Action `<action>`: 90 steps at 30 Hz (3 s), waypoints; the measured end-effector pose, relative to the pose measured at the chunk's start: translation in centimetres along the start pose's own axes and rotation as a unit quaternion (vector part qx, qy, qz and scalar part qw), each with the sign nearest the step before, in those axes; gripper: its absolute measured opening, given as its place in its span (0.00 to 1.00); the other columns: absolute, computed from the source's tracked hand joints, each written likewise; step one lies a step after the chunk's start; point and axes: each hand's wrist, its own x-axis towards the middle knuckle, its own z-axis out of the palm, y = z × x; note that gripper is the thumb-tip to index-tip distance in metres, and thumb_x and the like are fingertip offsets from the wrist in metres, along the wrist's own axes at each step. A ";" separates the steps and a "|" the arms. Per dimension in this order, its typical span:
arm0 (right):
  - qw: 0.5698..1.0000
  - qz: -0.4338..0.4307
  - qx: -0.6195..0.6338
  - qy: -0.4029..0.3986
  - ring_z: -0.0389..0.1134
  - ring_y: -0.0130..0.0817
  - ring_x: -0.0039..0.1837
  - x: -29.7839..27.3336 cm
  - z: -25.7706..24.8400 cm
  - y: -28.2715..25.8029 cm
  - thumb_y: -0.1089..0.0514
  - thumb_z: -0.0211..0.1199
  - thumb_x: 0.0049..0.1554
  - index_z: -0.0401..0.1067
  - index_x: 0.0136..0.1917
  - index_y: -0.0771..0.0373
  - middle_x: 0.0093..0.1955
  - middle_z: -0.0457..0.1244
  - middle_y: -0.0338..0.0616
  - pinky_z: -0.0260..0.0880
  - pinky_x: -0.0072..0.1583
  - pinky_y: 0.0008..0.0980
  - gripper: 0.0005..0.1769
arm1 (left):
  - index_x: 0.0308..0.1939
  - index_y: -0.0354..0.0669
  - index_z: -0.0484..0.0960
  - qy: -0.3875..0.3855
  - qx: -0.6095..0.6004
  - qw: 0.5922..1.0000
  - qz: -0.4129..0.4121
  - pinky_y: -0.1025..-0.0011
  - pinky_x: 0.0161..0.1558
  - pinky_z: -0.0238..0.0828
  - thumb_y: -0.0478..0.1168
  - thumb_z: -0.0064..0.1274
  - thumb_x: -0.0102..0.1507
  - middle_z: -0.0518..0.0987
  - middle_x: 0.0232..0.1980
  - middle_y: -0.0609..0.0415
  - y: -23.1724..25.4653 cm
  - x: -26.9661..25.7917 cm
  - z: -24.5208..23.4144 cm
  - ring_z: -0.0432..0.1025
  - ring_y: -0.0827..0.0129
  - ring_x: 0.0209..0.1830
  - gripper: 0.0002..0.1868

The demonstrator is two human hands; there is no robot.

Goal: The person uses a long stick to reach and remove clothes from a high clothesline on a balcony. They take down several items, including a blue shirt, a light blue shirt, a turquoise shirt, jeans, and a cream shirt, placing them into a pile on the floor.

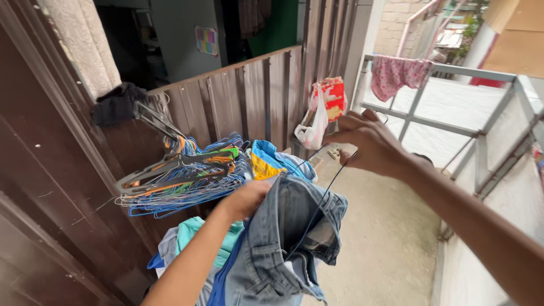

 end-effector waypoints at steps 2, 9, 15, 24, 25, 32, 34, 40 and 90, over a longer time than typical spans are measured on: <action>0.998 -0.031 0.020 0.043 0.65 0.33 0.58 0.3 0.3 0.7 0.63 0.74 0.33 0.79 0.50 0.50 0.51 0.67 0.31 0.58 0.59 0.38 0.28 | 0.61 0.40 0.72 0.026 0.091 0.996 -0.001 0.72 0.34 0.60 0.58 0.42 0.64 0.71 0.42 0.56 1.0 0.3 0.4 0.62 0.72 0.33 0.30; 0.992 0.051 -0.014 0.116 0.63 0.32 0.53 -1.9 -1.4 5.6 0.55 0.79 0.39 0.80 0.54 0.47 0.47 0.65 0.31 0.57 0.63 0.40 0.26 | 0.68 0.49 0.71 0.197 -0.084 0.975 -0.049 0.67 0.45 0.69 0.60 0.45 0.66 0.78 0.57 0.51 3.2 -5.3 -0.7 0.70 0.69 0.45 0.31; 0.980 0.086 -0.133 0.118 0.61 0.35 0.53 -1.7 -3.5 8.0 0.52 0.82 0.41 0.81 0.57 0.43 0.48 0.64 0.37 0.56 0.59 0.40 0.29 | 0.64 0.39 0.77 -0.018 -0.283 0.958 0.047 0.66 0.54 0.76 0.69 0.46 0.58 0.85 0.55 0.52 4.2 -9.1 0.6 0.80 0.68 0.53 0.43; 0.977 0.008 -0.210 -0.025 0.64 0.30 0.55 -0.5 -5.9 7.6 0.55 0.75 0.46 0.78 0.61 0.39 0.48 0.66 0.30 0.59 0.66 0.37 0.28 | 0.37 0.25 0.85 0.236 0.122 0.955 0.131 0.63 0.35 0.56 0.58 0.54 0.73 0.69 0.31 0.55 -4.9 -4.2 -2.4 0.58 0.71 0.34 0.32; 0.971 0.010 -0.234 -0.043 0.65 0.28 0.55 -0.5 -5.9 7.4 0.56 0.73 0.50 0.78 0.61 0.38 0.48 0.66 0.29 0.60 0.66 0.35 0.25 | 0.35 0.26 0.84 0.271 0.205 0.926 0.167 0.64 0.35 0.58 0.58 0.54 0.73 0.70 0.30 0.54 -5.6 -3.7 -3.1 0.59 0.71 0.32 0.32; 0.984 -0.004 -0.159 -0.077 0.66 0.29 0.59 -0.9 -4.3 9.3 0.59 0.72 0.49 0.78 0.54 0.48 0.51 0.68 0.33 0.61 0.66 0.38 0.18 | 0.44 0.33 0.85 0.358 0.217 0.888 0.192 0.67 0.32 0.61 0.57 0.51 0.69 0.70 0.26 0.51 -8.5 -3.7 -3.6 0.59 0.74 0.28 0.26; 0.993 0.081 -0.057 -0.060 0.68 0.31 0.57 -1.7 -1.7 10.2 0.57 0.74 0.47 0.78 0.53 0.50 0.55 0.68 0.31 0.65 0.63 0.40 0.19 | 0.44 0.32 0.86 0.337 0.105 0.915 0.194 0.68 0.35 0.61 0.57 0.51 0.70 0.72 0.29 0.53 -9.0 -3.9 -2.4 0.60 0.76 0.32 0.27; 0.888 0.330 0.305 -0.102 0.60 0.25 0.39 -5.2 11.6 5.6 0.56 0.79 0.44 0.76 0.56 0.51 0.36 0.60 0.29 0.60 0.42 0.34 0.26 | 0.51 0.32 0.85 0.301 -0.228 0.916 0.139 0.71 0.46 0.71 0.57 0.51 0.67 0.84 0.44 0.56 -8.8 -3.8 -0.8 0.74 0.74 0.42 0.28; 0.969 0.234 -0.036 0.073 0.65 0.53 0.58 9.0 22.4 -5.4 0.57 0.69 0.48 0.69 0.52 0.64 0.52 0.63 0.54 0.65 0.58 0.51 0.20 | 0.32 0.44 0.83 0.284 -0.070 0.947 0.131 0.73 0.36 0.62 0.58 0.49 0.67 0.73 0.29 0.66 -15.3 -4.0 -6.3 0.61 0.80 0.32 0.22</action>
